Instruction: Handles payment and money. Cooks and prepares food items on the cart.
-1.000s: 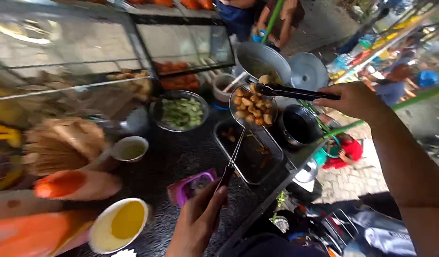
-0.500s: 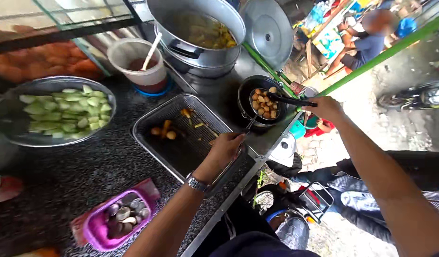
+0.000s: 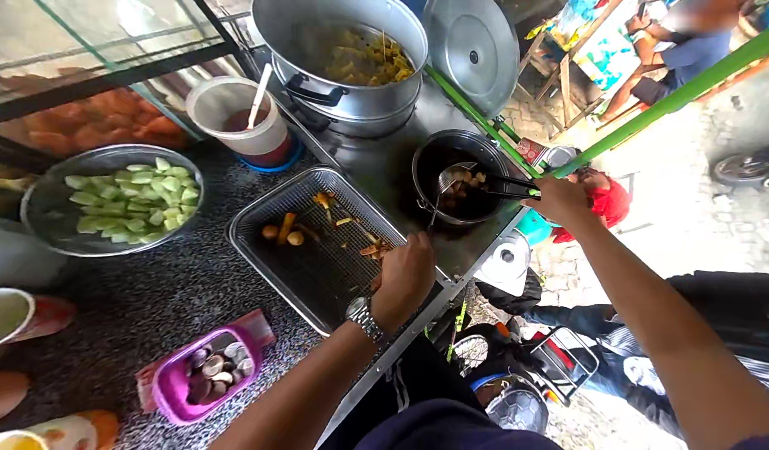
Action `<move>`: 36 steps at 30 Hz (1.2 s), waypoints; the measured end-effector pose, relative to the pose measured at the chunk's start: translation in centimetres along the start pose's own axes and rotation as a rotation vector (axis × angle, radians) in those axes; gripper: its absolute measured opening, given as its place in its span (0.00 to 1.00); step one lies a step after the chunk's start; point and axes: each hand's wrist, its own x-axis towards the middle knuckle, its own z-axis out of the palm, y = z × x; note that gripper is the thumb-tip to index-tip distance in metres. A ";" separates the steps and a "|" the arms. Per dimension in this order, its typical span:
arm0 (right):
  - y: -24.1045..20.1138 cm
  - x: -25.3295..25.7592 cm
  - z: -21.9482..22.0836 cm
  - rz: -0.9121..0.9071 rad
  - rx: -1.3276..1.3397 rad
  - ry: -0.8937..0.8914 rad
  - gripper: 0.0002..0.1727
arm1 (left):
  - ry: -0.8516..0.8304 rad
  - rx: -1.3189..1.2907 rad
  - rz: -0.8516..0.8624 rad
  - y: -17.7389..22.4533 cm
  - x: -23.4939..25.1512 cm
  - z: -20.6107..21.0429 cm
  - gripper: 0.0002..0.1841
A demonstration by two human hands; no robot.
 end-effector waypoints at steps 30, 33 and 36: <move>-17.3 -13.8 5.5 -0.592 0.671 0.337 0.38 | 0.592 -0.709 -0.101 -13.3 -21.6 7.4 0.27; -17.2 -13.6 4.0 -0.680 0.582 0.437 0.36 | 0.612 -0.898 -0.055 -15.0 -23.1 7.0 0.25; -17.7 -13.5 0.8 -0.697 0.685 0.417 0.34 | 0.548 -1.268 -0.021 -16.9 -25.4 5.2 0.24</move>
